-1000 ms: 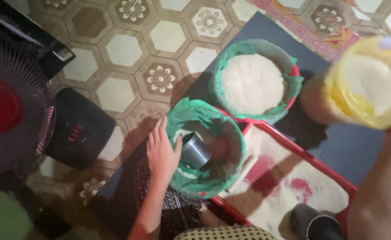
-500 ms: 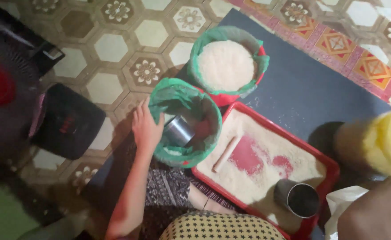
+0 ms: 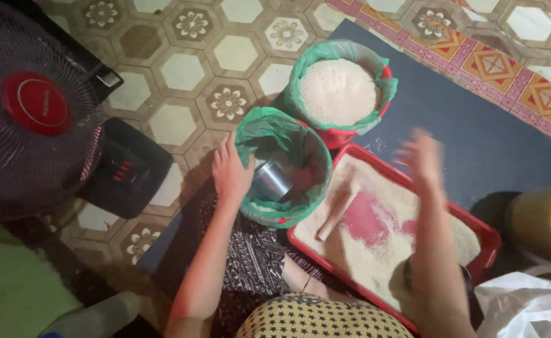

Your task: Scooping grain from a tray into small cups and transferring it into bags

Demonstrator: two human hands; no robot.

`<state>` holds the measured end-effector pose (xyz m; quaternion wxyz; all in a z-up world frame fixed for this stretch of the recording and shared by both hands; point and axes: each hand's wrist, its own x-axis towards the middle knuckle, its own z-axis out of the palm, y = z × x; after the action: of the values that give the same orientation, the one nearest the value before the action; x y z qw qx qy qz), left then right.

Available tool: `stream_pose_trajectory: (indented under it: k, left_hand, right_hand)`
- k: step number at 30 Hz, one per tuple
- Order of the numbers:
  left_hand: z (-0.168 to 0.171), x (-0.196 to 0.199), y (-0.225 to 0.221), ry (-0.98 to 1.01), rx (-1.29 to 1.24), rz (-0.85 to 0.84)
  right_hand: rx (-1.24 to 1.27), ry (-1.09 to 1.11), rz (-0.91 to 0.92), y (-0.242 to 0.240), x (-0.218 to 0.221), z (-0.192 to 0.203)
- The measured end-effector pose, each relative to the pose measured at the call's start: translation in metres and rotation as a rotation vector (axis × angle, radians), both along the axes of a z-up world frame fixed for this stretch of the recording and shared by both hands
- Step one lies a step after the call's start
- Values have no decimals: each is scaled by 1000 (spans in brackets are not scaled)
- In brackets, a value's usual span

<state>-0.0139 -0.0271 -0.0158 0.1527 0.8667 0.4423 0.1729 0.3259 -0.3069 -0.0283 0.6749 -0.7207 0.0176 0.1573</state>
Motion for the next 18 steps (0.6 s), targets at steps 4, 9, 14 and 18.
stream_pose_trajectory:
  k: [4, 9, 14, 18]
  left_hand:
    - [3, 2, -3, -44, 32, 11]
    - [-1, 2, -1, -62, 96, 28]
    - [17, 5, 5, 79, -147, 53]
    - [8, -1, 0, -42, 88, 48]
  right_hand:
    - [-91, -105, 249, 117, -1, -29]
    - [-344, -450, 60, 141, 113, -106]
    - [-498, -609, -4, 150, 244, -143]
    - [-363, -540, 33, 133, 268, -129]
